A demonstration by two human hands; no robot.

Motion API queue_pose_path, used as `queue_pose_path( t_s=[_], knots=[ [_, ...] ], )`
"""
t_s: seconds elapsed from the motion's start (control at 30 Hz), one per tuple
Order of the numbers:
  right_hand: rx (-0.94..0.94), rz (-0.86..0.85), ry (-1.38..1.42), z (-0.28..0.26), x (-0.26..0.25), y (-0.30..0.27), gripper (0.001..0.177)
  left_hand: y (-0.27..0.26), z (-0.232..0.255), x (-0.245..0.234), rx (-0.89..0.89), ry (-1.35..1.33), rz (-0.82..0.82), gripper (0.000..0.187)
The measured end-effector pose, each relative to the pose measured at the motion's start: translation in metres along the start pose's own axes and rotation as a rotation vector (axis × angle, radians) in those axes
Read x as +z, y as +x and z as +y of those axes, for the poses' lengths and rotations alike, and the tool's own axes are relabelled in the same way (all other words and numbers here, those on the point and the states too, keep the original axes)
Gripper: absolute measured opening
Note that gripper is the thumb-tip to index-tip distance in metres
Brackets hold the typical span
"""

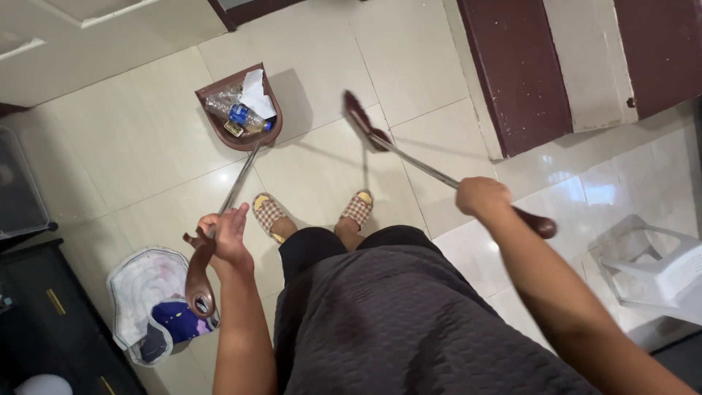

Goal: The person sweeps debris from the floor into a dustpan using a broom and then moves the dustpan.

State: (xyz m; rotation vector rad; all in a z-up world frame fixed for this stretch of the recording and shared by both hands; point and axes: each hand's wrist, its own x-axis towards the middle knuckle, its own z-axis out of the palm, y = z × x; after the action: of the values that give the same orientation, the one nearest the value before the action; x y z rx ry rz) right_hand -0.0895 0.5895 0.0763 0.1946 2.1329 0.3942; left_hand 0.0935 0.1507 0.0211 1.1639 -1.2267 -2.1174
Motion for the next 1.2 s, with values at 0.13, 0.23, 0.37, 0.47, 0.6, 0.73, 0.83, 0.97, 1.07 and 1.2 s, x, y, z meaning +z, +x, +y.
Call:
queue_pose_path(
  t_s=[0.13, 0.23, 0.37, 0.47, 0.6, 0.73, 0.83, 0.97, 1.07, 1.2],
  knots=[
    [0.026, -0.028, 0.011, 0.046, -0.005, -0.023, 0.037, 0.005, 0.010, -0.002, -0.012, 0.048, 0.012, 0.018],
    [0.153, -0.037, 0.051, 0.079, 0.008, -0.027, 0.037, 0.004, 0.011, -0.002, 0.028, 0.040, -0.025, 0.019],
    [0.330, -0.041, 0.073, 0.112, 0.028, 0.012, 0.038, 0.004, 0.013, -0.007, 0.069, 0.024, -0.054, 0.022],
    [0.288, -0.071, 0.034, 0.125, 0.038, 0.061, 0.039, 0.009, 0.020, -0.011, 0.031, 0.053, -0.031, 0.022],
    [0.168, -0.061, -0.013, 0.091, 0.051, 0.097, 0.038, 0.017, 0.021, -0.016, 0.023, 0.069, -0.040, 0.022],
    [0.022, 0.003, -0.085, 0.004, 0.048, 0.056, 0.033, 0.022, 0.017, -0.014, 0.034, 0.057, -0.071, 0.024],
    [-0.070, -0.048, -0.055, -0.053, 0.028, 0.005, 0.033, 0.024, 0.017, -0.001, -0.042, 0.006, -0.032, 0.026],
    [-0.074, -0.063, 0.031, -0.085, 0.007, -0.036, 0.033, 0.029, 0.035, 0.011, -0.090, 0.046, -0.043, 0.024],
    [-0.011, -0.082, 0.115, -0.064, 0.007, -0.045, 0.034, 0.040, 0.048, 0.016, -0.098, 0.084, -0.083, 0.022],
    [0.077, -0.108, 0.154, 0.008, 0.034, -0.063, 0.037, 0.055, 0.056, 0.014, -0.100, 0.105, -0.128, 0.022]
  ],
)
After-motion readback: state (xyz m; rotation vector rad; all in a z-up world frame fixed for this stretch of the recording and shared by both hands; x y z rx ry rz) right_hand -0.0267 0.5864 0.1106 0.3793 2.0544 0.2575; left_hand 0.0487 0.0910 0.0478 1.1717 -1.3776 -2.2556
